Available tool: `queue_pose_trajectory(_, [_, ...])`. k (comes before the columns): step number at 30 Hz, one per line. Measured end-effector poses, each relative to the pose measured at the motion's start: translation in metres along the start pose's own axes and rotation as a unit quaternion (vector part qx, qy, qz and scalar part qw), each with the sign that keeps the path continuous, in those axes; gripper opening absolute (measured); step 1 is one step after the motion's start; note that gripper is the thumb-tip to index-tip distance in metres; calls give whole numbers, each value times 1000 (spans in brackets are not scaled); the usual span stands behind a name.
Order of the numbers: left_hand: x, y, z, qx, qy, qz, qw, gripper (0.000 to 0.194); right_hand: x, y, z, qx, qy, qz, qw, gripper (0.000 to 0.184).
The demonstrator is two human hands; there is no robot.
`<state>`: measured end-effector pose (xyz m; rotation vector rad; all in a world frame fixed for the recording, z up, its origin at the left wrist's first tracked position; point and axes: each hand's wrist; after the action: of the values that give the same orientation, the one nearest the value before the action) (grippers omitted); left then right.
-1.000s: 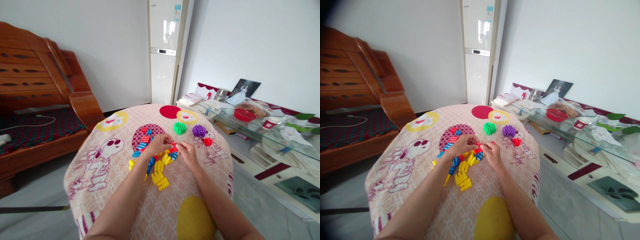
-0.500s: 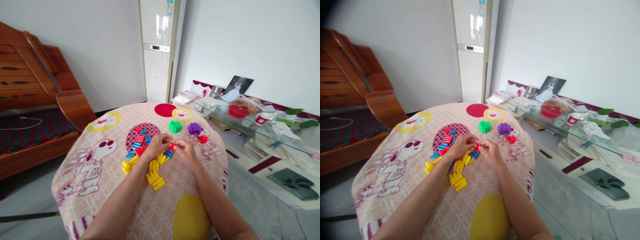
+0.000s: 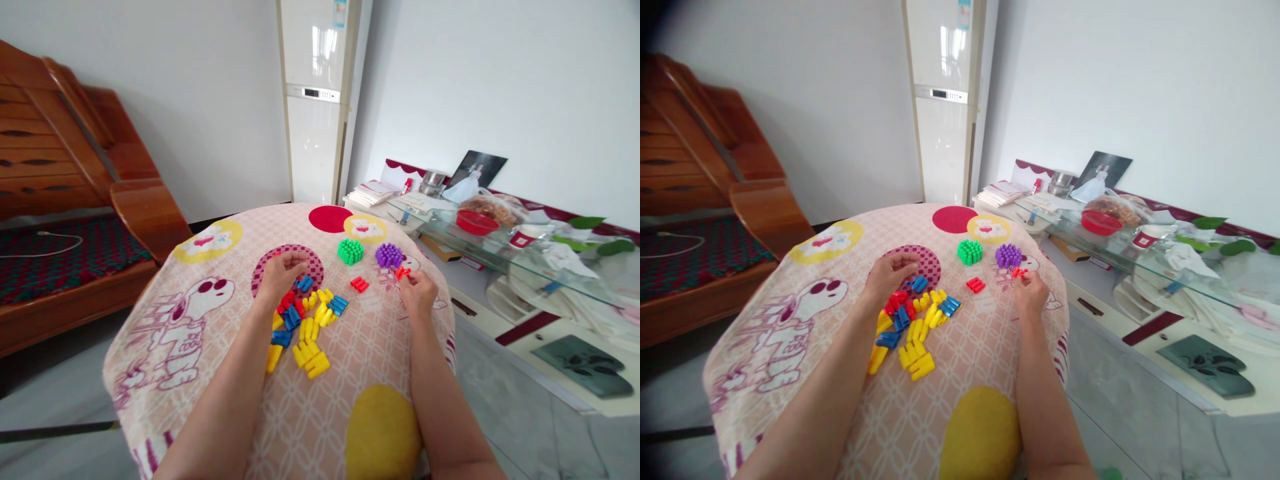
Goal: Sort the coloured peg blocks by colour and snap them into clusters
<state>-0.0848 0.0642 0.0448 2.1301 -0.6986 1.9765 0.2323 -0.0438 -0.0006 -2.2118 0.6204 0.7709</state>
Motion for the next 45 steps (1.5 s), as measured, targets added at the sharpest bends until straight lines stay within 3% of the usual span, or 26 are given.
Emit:
queue_pose_trajectory(6, [-6, 1, -27, 56, 27, -40, 997, 44, -3, 0, 1, -59, 93, 22, 994, 25])
queue_pose_trajectory(12, [-13, 8, -60, 90, -9, -56, 994, 41, -1, 0, 3, -69, 133, 35, 988, 28])
queue_pose_trajectory(17, [-12, 18, -79, -17, -149, -83, 985, 27, 0, 1, 3, -21, 121, 34, 992, 28])
queue_pose_trajectory(20, [-6, 23, -80, -89, -234, -102, 963, 24, -4, 5, 7, 9, 71, -18, 997, 30])
queue_pose_trajectory(26, [11, 28, -72, -199, -371, -159, 893, 29, -23, 20, 23, -68, 5, -124, 990, 31])
queue_pose_trajectory(29, [13, 27, -67, -222, -394, -152, 879, 31, -30, 26, 26, -98, -5, -138, 986, 31])
queue_pose_trajectory(37, [5, 22, -58, -262, -260, -110, 923, 13, -45, 36, 28, -166, 8, -134, 977, 25])
queue_pose_trajectory(42, [5, 17, -50, -113, -165, -69, 977, 22, -67, 53, 33, -226, -22, -220, 949, 32])
queue_pose_trajectory(45, [7, 14, -33, -103, -105, -44, 988, 29, -76, 62, 37, -257, -50, -263, 929, 34])
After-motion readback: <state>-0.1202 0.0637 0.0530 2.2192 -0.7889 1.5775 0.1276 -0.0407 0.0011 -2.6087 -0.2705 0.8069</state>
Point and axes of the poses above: each hand's wrist, its own y-axis away from the middle knuckle, its own z-axis out of the palm, x = y × z, and after that the axes turned 12 degrees about -x, right-handed
